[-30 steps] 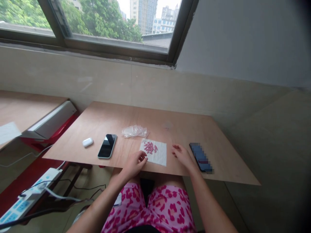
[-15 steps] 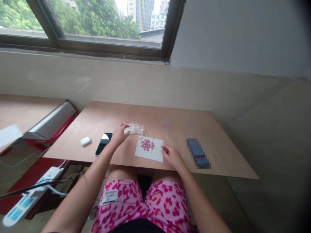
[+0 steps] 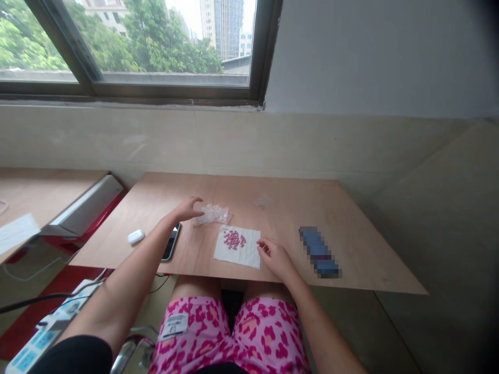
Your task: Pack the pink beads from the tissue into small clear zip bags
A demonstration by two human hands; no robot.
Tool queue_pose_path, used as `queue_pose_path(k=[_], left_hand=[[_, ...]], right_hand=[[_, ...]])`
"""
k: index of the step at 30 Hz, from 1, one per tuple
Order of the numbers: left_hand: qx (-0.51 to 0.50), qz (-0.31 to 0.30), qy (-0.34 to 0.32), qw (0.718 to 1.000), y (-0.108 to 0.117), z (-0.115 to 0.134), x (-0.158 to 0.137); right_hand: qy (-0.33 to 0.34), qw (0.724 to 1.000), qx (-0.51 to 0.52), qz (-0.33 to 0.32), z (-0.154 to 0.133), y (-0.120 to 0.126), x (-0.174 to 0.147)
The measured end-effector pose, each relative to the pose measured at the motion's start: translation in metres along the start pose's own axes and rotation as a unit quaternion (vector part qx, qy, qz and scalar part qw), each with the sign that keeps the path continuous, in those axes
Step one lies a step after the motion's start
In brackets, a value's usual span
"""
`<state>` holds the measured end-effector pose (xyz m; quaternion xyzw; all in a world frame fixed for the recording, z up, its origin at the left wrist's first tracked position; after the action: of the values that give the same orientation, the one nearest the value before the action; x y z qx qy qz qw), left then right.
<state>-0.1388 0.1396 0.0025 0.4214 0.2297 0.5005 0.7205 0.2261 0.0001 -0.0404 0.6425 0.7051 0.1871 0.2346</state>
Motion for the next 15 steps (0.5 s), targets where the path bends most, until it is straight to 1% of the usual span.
queue_pose_path(k=[3,5,6,9,11,13,15], left_hand=[[-0.042,0.032,-0.020,0.998,0.013,0.023,-0.012],[-0.115,0.039,-0.039,0.992,0.015,0.046,-0.022],[-0.158,0.032,-0.046,0.986,0.013,0.059,-0.028],[-0.254,-0.007,-0.051,0.966,-0.002,0.101,-0.048],[-0.303,-0.033,-0.050,0.951,-0.018,0.130,-0.064],[-0.321,-0.065,-0.072,0.942,-0.039,0.159,-0.083],[-0.300,-0.082,-0.106,0.945,-0.060,0.182,-0.102]], right_hand=[[0.005,1.000,0.000,-0.003,-0.004,-0.003,-0.002],[0.008,1.000,0.006,-0.007,-0.011,-0.004,-0.005],[0.010,1.000,0.014,-0.009,-0.016,-0.004,-0.007],[0.007,0.997,0.068,-0.021,-0.036,-0.004,-0.015],[-0.006,0.993,0.117,-0.033,-0.048,-0.005,-0.023],[-0.016,0.984,0.168,-0.054,-0.058,-0.007,-0.033],[-0.027,0.973,0.213,-0.089,-0.065,-0.013,-0.045]])
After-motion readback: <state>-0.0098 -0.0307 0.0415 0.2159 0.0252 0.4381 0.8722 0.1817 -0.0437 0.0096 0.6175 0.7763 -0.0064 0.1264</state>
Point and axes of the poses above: each hand's wrist, its own x-axis towards the middle knuckle, its own y-axis out of the back of the hand, z = x × y, the point moved 8 cm from there along x, towards the middle knuckle, and after that the axes turned 15 degrees about -y, right-handed, at the moved point
